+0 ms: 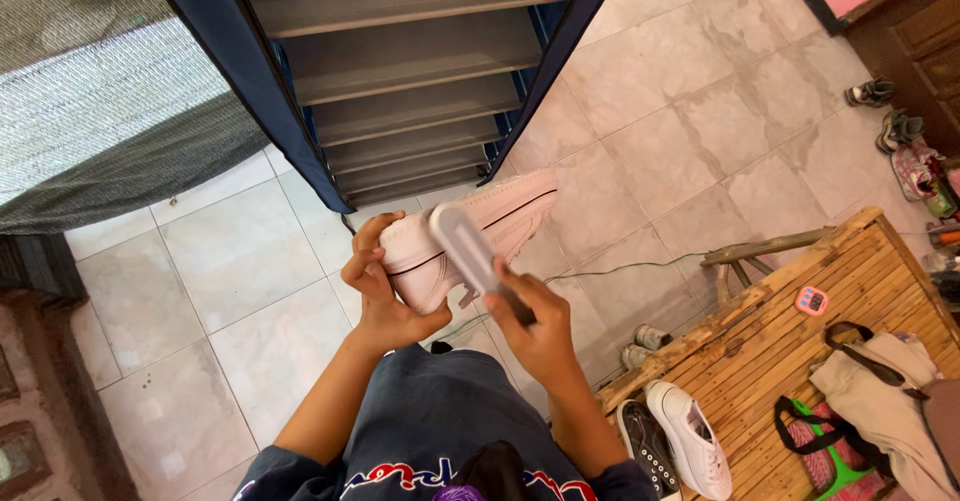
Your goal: The person cleans a white shoe by scrubbing the sides and the sole with a brush.
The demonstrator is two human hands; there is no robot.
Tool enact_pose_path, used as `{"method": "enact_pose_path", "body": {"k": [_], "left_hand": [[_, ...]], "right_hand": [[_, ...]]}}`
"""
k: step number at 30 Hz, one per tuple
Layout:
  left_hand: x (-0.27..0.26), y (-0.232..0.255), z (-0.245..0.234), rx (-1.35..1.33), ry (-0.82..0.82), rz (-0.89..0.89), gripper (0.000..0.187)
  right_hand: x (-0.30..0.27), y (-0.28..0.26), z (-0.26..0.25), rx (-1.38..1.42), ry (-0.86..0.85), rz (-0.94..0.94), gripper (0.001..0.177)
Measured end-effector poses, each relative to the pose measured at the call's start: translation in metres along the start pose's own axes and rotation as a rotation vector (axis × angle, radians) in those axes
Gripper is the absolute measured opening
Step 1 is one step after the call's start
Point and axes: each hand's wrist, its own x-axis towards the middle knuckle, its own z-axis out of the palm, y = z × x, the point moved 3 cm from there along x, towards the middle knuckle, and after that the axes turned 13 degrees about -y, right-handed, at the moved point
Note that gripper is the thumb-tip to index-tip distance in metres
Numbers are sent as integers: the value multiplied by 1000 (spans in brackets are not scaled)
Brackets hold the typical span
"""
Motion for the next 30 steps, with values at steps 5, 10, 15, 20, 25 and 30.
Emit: {"method": "enact_pose_path", "body": {"k": [5, 10, 15, 20, 25, 30], "left_hand": [[1, -3, -2, -90, 7, -6, 105], [-1, -5, -3, -128, 27, -68, 103], [10, -11, 16, -148, 43, -96, 101], [16, -19, 21, -141, 41, -162, 105], [17, -27, 28, -234, 64, -257, 106], [23, -38, 35, -266, 76, -306, 107]], "right_hand": [[3, 9, -18, 50, -225, -172, 43], [15, 32, -76, 84, 388, 256, 44], [-4, 32, -56, 32, 91, 4, 43], [13, 54, -91, 72, 70, 38, 42], [22, 64, -127, 191, 525, 150, 44], [10, 61, -105, 126, 284, 11, 46]]}}
